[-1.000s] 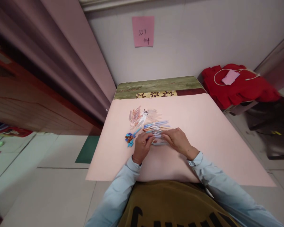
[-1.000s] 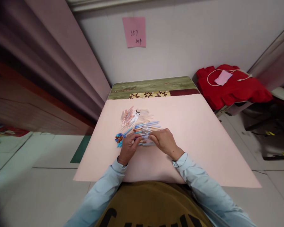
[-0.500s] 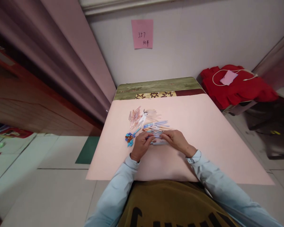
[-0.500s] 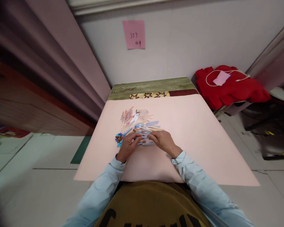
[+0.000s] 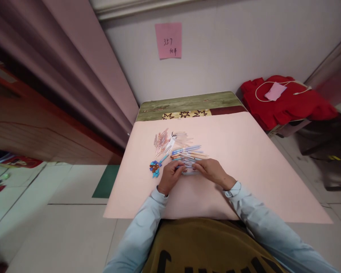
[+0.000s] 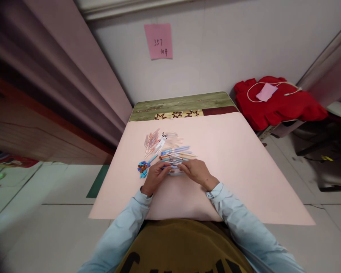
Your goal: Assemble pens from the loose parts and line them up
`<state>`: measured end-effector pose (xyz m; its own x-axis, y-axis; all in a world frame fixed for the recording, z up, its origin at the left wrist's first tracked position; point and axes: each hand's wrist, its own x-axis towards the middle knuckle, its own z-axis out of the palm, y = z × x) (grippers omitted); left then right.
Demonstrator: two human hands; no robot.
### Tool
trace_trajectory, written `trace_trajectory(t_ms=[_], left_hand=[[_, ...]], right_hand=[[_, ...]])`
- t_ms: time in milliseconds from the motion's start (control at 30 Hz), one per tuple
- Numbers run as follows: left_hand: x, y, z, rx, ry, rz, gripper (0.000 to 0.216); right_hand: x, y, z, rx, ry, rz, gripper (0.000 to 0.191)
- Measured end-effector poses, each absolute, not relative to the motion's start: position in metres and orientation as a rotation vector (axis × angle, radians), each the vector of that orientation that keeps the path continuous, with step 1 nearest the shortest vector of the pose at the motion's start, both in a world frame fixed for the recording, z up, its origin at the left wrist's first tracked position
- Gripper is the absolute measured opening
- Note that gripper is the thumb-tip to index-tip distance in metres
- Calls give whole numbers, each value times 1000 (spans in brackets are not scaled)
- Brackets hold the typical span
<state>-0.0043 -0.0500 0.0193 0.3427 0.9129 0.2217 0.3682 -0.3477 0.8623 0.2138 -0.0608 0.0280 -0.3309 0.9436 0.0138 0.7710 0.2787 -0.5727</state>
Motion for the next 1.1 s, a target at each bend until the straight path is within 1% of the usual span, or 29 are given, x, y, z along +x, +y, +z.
trace_trajectory(t_ms=[33, 167, 267, 467, 700, 900, 1033, 1100], left_hand=[[-5, -49, 18, 1880, 1123, 945, 14], [-8, -45, 14, 1875, 1174, 929, 14], [-12, -42, 12, 1953, 1205, 909, 14], [-21, -40, 14, 2292, 1246, 847, 10], [-20, -41, 27, 2564, 1327, 638, 9], [-16, -44, 44, 2652, 1334, 512, 11], [-14, -43, 53, 2690, 1336, 471, 5], [-13, -41, 56, 2680, 1342, 478, 5]], right_hand=[[214, -60, 28, -1551, -2191, 688, 34], [216, -59, 26, -1460, -2033, 699, 9], [217, -59, 23, -1478, -1955, 671, 5], [223, -60, 22, -1573, -2064, 467, 8], [231, -63, 43, -1625, -2207, 204, 13], [244, -69, 59, -1683, -2236, 144, 17], [254, -73, 65, -1734, -2198, 125, 21], [257, -74, 67, -1751, -2175, 114, 23]])
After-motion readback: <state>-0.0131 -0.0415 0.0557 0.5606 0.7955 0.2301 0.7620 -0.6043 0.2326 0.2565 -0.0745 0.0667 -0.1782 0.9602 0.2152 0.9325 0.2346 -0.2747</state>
